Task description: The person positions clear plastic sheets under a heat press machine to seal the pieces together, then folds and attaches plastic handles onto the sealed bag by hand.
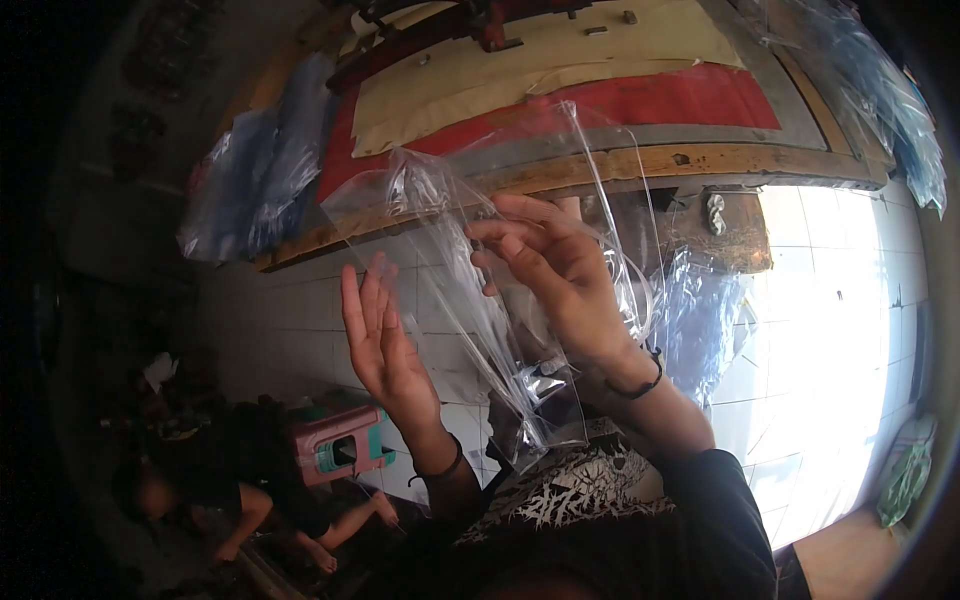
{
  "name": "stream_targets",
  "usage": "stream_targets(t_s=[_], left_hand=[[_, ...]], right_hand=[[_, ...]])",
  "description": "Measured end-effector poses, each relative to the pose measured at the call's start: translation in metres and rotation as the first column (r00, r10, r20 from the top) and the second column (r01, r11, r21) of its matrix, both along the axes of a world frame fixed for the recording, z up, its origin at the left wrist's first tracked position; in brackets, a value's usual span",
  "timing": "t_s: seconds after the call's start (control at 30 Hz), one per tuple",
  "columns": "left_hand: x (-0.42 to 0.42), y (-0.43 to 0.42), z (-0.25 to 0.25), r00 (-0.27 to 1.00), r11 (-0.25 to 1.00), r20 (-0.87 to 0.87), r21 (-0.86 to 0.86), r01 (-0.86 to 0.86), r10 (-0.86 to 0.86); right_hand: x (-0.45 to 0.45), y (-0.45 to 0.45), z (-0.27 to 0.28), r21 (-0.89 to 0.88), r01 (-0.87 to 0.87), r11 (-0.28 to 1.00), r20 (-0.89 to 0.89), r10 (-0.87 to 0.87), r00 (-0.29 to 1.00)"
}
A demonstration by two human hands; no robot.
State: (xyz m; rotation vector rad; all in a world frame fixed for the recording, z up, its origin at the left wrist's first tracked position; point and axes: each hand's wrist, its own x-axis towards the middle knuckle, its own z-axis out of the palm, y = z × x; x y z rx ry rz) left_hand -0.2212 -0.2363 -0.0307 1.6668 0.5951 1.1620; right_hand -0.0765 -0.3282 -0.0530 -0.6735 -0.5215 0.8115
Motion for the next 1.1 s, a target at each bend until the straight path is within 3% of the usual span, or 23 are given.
stream_targets(t_s=[0.1,0.2,0.23,0.3,0.43,0.47,0.53,0.57,0.7,0.77,0.87,1.03,1.07,1.1], left_hand=[[-0.003,-0.001,0.01,0.995,0.987,-0.04,-0.139,0.08,-0.087],[-0.008,0.003,0.012,0.988,0.975,-0.095,-0.197,0.102,-0.122],[-0.01,0.006,0.012,0.984,0.972,-0.112,-0.207,0.11,-0.136],[-0.013,0.012,0.011,0.97,0.94,0.065,-0.24,0.241,-0.232],[-0.022,0.026,0.0,0.879,0.865,0.254,-0.208,0.456,-0.403],[-0.022,0.026,-0.001,0.849,0.842,0.252,-0.173,0.511,-0.464],[-0.022,0.02,0.007,0.893,0.879,0.071,-0.157,0.45,-0.445],[-0.021,0.016,0.01,0.904,0.896,-0.018,-0.144,0.421,-0.428],[-0.024,0.019,0.005,0.909,0.87,0.033,-0.279,0.406,-0.414],[-0.023,0.018,0.008,0.902,0.868,0.017,-0.262,0.421,-0.432],[-0.025,0.019,0.01,0.867,0.839,0.012,-0.243,0.486,-0.498],[-0.028,0.022,0.009,0.85,0.817,0.028,-0.261,0.514,-0.526],[-0.029,0.021,0.012,0.85,0.814,0.006,-0.283,0.507,-0.527],[-0.032,0.022,0.015,0.85,0.812,-0.016,-0.306,0.497,-0.526]], right_hand=[[0.002,-0.004,0.006,-0.04,-0.027,0.999,0.056,0.029,0.998],[-0.001,-0.008,0.008,-0.029,0.049,0.998,0.378,-0.035,0.925],[0.001,-0.008,0.013,-0.016,0.039,0.999,0.536,-0.025,0.844],[-0.001,-0.006,0.024,-0.002,0.059,0.998,0.775,-0.036,0.631],[-0.019,0.0,0.029,-0.002,0.284,0.959,0.952,-0.086,0.295],[-0.023,0.001,0.031,0.001,0.35,0.937,0.967,-0.09,0.239],[-0.022,0.0,0.034,-0.025,0.378,0.925,0.985,-0.041,0.167],[-0.019,0.0,0.034,-0.017,0.385,0.923,0.987,-0.045,0.152],[-0.008,0.003,0.035,0.045,0.43,0.902,0.972,-0.14,0.191],[0.002,0.007,0.046,0.039,0.506,0.862,0.947,-0.194,0.257],[0.021,0.021,0.056,0.114,0.526,0.843,0.932,-0.274,0.238],[0.042,0.029,0.066,-0.083,0.388,0.918,0.956,-0.036,0.292],[0.041,0.028,0.071,-0.129,0.372,0.919,0.922,-0.026,0.385],[0.04,0.03,0.072,-0.066,0.393,0.917,0.912,-0.104,0.397]])
